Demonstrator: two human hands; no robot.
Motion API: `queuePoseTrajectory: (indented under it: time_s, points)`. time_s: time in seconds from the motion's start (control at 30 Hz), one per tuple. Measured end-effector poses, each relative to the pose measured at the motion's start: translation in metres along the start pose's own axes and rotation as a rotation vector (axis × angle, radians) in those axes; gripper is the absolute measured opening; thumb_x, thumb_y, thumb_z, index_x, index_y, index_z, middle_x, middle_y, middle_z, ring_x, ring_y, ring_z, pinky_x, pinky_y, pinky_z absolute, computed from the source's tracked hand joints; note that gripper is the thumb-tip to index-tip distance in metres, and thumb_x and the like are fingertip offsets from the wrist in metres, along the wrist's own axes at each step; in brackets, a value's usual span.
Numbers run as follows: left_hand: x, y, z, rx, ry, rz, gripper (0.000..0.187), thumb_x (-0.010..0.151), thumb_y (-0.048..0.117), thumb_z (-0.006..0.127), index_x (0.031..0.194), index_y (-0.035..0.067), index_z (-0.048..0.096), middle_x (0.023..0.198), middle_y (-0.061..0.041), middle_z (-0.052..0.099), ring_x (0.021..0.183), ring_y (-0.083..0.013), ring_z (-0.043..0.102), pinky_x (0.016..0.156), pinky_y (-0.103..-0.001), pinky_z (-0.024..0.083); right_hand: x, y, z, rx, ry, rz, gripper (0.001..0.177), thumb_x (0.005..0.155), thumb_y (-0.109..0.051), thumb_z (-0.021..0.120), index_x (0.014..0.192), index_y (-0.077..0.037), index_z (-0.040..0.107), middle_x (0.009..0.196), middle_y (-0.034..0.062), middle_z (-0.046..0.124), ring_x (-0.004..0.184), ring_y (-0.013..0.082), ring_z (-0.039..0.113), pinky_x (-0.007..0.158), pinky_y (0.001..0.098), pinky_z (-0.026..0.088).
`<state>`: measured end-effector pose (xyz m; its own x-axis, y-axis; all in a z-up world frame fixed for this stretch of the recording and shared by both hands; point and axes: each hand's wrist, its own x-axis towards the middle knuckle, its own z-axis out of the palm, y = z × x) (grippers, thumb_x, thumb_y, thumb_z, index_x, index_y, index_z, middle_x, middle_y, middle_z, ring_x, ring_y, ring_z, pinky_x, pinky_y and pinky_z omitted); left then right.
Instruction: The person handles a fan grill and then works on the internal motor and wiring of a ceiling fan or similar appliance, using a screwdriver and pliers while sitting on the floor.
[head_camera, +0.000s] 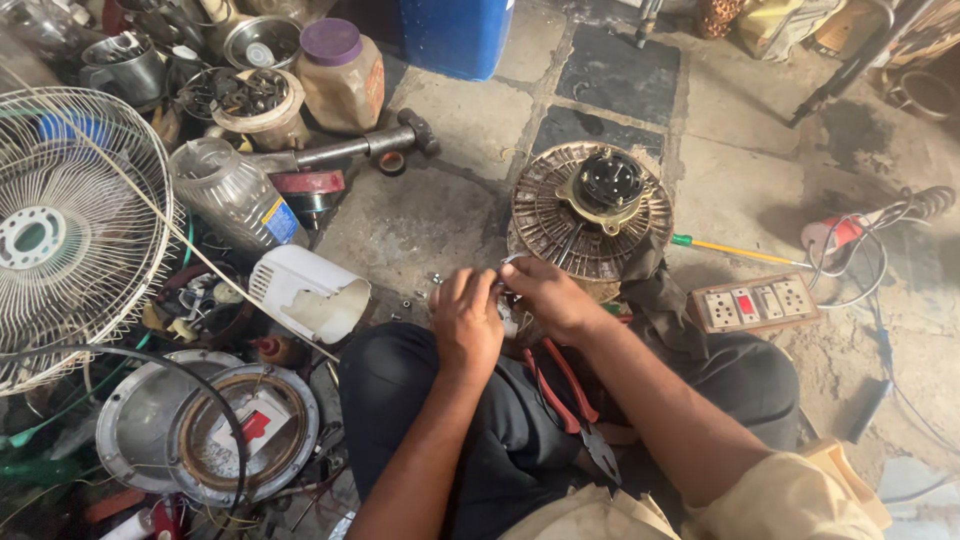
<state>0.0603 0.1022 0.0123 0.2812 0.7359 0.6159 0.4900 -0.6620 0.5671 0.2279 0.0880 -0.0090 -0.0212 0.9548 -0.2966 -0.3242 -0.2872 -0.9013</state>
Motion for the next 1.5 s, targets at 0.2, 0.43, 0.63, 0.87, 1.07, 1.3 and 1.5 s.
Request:
queuePoseTrajectory:
  time_s: [0.2, 0.43, 0.63, 0.87, 1.07, 1.3, 1.5]
  points:
    - [-0.005, -0.027, 0.015, -0.128, 0.061, -0.171, 0.015, 0.089, 0.008, 0.071, 0.102, 0.005, 0.064, 0.098, -0.015, 0.066, 0.094, -0.0347, 0.063, 0.084, -0.046, 0.049, -0.002, 0.018, 0.021, -0.317, 0.108, -0.393, 0.027, 0.101, -0.018, 0.067, 0.12, -0.002, 0.057, 0.113, 0.0041, 0.065, 0.108, 0.0118, 0.062, 0.095, 0.029, 0.053]
    - [0.002, -0.057, 0.014, -1.376, -0.324, -1.141, 0.014, 0.093, 0.02, 0.066, 0.092, 0.007, 0.067, 0.079, 0.0, 0.062, 0.064, -0.0103, 0.057, 0.056, -0.028, 0.05, -0.013, -0.008, 0.019, -0.839, -0.011, -0.598, 0.042, 0.099, -0.017, 0.069, 0.14, -0.007, 0.063, 0.123, 0.0131, 0.071, 0.118, 0.0257, 0.065, 0.104, 0.039, 0.051]
    - [0.012, -0.055, 0.003, -1.247, -0.485, -1.284, 0.016, 0.092, 0.022, 0.065, 0.087, 0.007, 0.063, 0.069, 0.001, 0.053, 0.054, -0.0096, 0.05, 0.047, -0.029, 0.042, -0.024, -0.02, 0.022, -1.014, -0.026, -0.577, 0.037, 0.093, -0.021, 0.074, 0.126, -0.006, 0.066, 0.12, 0.014, 0.073, 0.115, 0.0335, 0.067, 0.099, 0.043, 0.052]
    - [0.013, -0.043, -0.011, -0.688, -0.363, -0.657, 0.018, 0.094, 0.019, 0.071, 0.089, 0.003, 0.064, 0.08, -0.005, 0.067, 0.073, -0.0101, 0.058, 0.065, -0.029, 0.049, -0.029, -0.024, 0.03, -0.914, 0.044, -0.463, 0.034, 0.095, -0.024, 0.072, 0.121, -0.005, 0.061, 0.109, 0.015, 0.074, 0.106, 0.0329, 0.073, 0.09, 0.0415, 0.056]
    - [0.009, -0.051, -0.009, -0.395, -0.33, -0.478, 0.022, 0.087, 0.013, 0.071, 0.1, 0.002, 0.058, 0.084, -0.002, 0.066, 0.076, -0.0141, 0.065, 0.07, -0.029, 0.051, -0.028, -0.006, 0.031, -0.902, 0.063, -0.508, 0.03, 0.095, -0.022, 0.072, 0.117, -0.005, 0.06, 0.105, 0.0153, 0.074, 0.103, 0.0324, 0.074, 0.088, 0.0409, 0.057]
    - [0.017, -0.068, -0.016, -1.196, -0.512, -1.116, 0.017, 0.09, 0.014, 0.071, 0.102, 0.008, 0.06, 0.075, 0.0, 0.058, 0.062, -0.0103, 0.044, 0.054, -0.026, 0.032, -0.026, -0.007, 0.036, -0.886, 0.022, -0.424, 0.028, 0.099, -0.018, 0.065, 0.121, -0.006, 0.053, 0.102, 0.014, 0.074, 0.098, 0.0307, 0.076, 0.084, 0.0395, 0.058]
    - [0.013, -0.064, -0.017, -1.366, -0.317, -0.875, 0.021, 0.096, 0.008, 0.07, 0.11, 0.009, 0.055, 0.078, 0.002, 0.059, 0.071, -0.0081, 0.057, 0.065, -0.024, 0.045, -0.03, -0.012, 0.04, -0.849, 0.03, -0.53, 0.033, 0.099, -0.015, 0.063, 0.129, -0.006, 0.053, 0.108, 0.0149, 0.073, 0.101, 0.0319, 0.075, 0.085, 0.0396, 0.059]
